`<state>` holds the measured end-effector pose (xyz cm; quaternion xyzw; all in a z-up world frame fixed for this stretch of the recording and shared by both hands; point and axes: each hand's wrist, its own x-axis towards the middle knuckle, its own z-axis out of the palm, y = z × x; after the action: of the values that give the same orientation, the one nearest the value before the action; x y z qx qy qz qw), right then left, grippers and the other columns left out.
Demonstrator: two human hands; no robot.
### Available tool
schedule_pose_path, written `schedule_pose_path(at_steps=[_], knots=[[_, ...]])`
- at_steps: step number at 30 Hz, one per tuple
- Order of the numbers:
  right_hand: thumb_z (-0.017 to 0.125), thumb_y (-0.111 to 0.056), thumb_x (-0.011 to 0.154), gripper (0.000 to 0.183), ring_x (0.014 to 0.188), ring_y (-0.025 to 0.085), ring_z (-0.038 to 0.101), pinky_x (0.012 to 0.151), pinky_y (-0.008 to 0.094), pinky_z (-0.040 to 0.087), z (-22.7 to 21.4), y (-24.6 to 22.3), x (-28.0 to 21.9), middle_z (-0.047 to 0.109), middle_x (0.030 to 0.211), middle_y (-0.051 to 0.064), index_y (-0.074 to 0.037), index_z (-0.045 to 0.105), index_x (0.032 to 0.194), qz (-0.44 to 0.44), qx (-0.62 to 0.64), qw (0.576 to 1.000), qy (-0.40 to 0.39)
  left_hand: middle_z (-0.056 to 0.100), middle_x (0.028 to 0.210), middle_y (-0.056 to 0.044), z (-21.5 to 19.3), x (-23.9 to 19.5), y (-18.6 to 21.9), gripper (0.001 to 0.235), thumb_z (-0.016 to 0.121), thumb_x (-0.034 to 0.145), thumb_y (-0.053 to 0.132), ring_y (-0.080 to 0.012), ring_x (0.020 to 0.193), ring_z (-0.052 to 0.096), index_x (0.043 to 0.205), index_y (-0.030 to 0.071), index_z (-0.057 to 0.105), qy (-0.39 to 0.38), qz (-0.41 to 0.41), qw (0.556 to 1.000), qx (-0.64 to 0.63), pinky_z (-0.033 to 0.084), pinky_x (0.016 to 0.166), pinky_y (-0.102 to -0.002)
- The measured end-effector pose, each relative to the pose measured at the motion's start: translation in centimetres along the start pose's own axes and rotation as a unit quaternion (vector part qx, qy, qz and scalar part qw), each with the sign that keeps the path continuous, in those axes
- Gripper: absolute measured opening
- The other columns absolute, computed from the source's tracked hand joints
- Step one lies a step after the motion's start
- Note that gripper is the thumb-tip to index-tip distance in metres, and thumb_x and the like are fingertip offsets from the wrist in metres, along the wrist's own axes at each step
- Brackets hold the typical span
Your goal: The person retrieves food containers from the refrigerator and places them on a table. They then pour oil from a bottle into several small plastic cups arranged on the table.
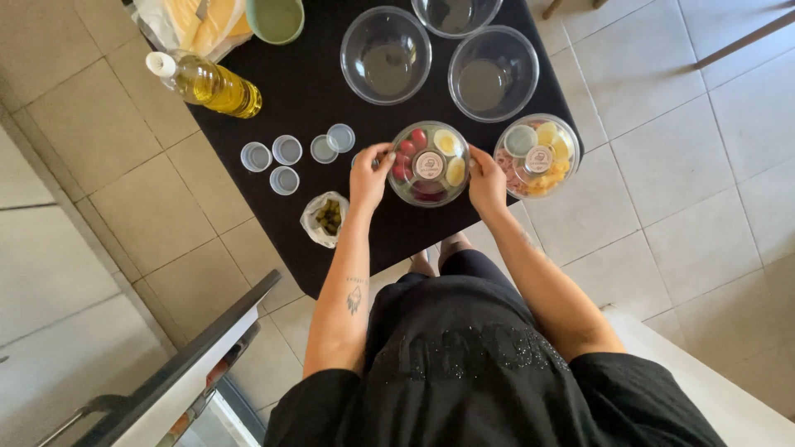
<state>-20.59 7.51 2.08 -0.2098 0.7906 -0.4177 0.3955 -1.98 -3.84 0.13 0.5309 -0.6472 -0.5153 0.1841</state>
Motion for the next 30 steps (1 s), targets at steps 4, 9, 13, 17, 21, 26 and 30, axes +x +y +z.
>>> schedule_pose_path(at_steps=[4, 9, 13, 17, 21, 26, 30], knots=[[0.045, -0.004, 0.094, 0.025, 0.069, 0.026, 0.067, 0.059, 0.032, 0.060, -0.1, 0.6, -2.2, 0.063, 0.091, 0.020, -0.001, 0.059, 0.115, 0.027, 0.024, 0.999, 0.024, 0.059, 0.098, -0.013, 0.5, -3.6, 0.1, 0.028, 0.051, 0.094, 0.016, -0.0229, 0.071, 0.067, 0.121, 0.013, 0.057, 0.012, -0.084, 0.992, -0.095, 0.059, 0.061, -0.029], [0.047, 0.000, 0.089, 0.021, 0.054, 0.027, 0.067, 0.044, 0.033, 0.060, 0.5, 0.7, -1.7, 0.063, 0.082, 0.021, 0.005, 0.060, 0.105, -0.007, -0.031, 0.999, 0.043, 0.055, 0.097, -0.010, 2.0, -3.4, -0.5, 0.027, 0.048, 0.096, 0.010, -0.0291, 0.087, 0.064, 0.122, 0.013, 0.055, 0.080, -0.035, 0.996, -0.022, 0.058, 0.070, -0.038], [0.051, -0.007, 0.089, 0.020, 0.063, 0.027, 0.068, 0.052, 0.036, 0.061, 0.5, 1.5, -3.2, 0.065, 0.084, 0.015, -0.005, 0.060, 0.106, 0.043, 0.029, 0.997, 0.050, 0.056, 0.096, -0.010, 1.6, -5.9, 1.1, 0.025, 0.046, 0.095, 0.005, -0.0273, 0.082, 0.065, 0.118, 0.014, 0.050, 0.103, -0.045, 0.992, -0.065, 0.059, 0.067, -0.035], [0.047, -0.002, 0.091, 0.034, 0.072, 0.035, 0.068, 0.065, 0.042, 0.061, 0.5, 0.3, -5.4, 0.053, 0.097, 0.022, 0.002, 0.039, 0.124, 0.087, 0.169, 0.982, -0.004, 0.042, 0.102, -0.010, 4.2, -7.4, -2.3, 0.024, 0.043, 0.092, -0.001, -0.0272, 0.069, 0.067, 0.115, 0.006, 0.042, 0.058, -0.042, 0.969, -0.234, 0.062, 0.068, -0.036], [0.047, 0.001, 0.088, 0.037, 0.068, 0.036, 0.069, 0.062, 0.043, 0.063, 1.5, 1.4, -5.8, 0.053, 0.094, 0.020, 0.002, 0.034, 0.123, 0.088, 0.222, 0.971, 0.005, 0.036, 0.103, -0.010, 5.2, -8.1, -2.3, 0.034, 0.046, 0.089, -0.004, -0.0282, 0.073, 0.067, 0.121, 0.004, 0.036, 0.047, -0.013, 0.966, -0.256, 0.062, 0.071, -0.038], [0.048, 0.003, 0.087, 0.035, 0.066, 0.034, 0.069, 0.061, 0.042, 0.064, 1.5, 0.9, -6.0, 0.054, 0.091, 0.016, 0.001, 0.035, 0.120, 0.095, 0.248, 0.964, 0.014, 0.035, 0.102, -0.009, 5.4, -8.0, -2.3, 0.038, 0.048, 0.085, -0.006, -0.0238, 0.070, 0.067, 0.120, 0.004, 0.036, 0.057, -0.005, 0.965, -0.257, 0.061, 0.070, -0.034], [0.051, 0.004, 0.085, 0.043, 0.070, 0.032, 0.069, 0.066, 0.043, 0.064, 2.6, 2.3, -6.0, 0.052, 0.093, 0.014, -0.001, 0.033, 0.124, 0.098, 0.265, 0.959, 0.018, 0.035, 0.103, -0.010, 5.0, -8.4, -1.1, 0.044, 0.056, 0.082, -0.002, -0.0245, 0.074, 0.067, 0.122, 0.006, 0.038, 0.059, -0.030, 0.958, -0.278, 0.060, 0.072, -0.035]])
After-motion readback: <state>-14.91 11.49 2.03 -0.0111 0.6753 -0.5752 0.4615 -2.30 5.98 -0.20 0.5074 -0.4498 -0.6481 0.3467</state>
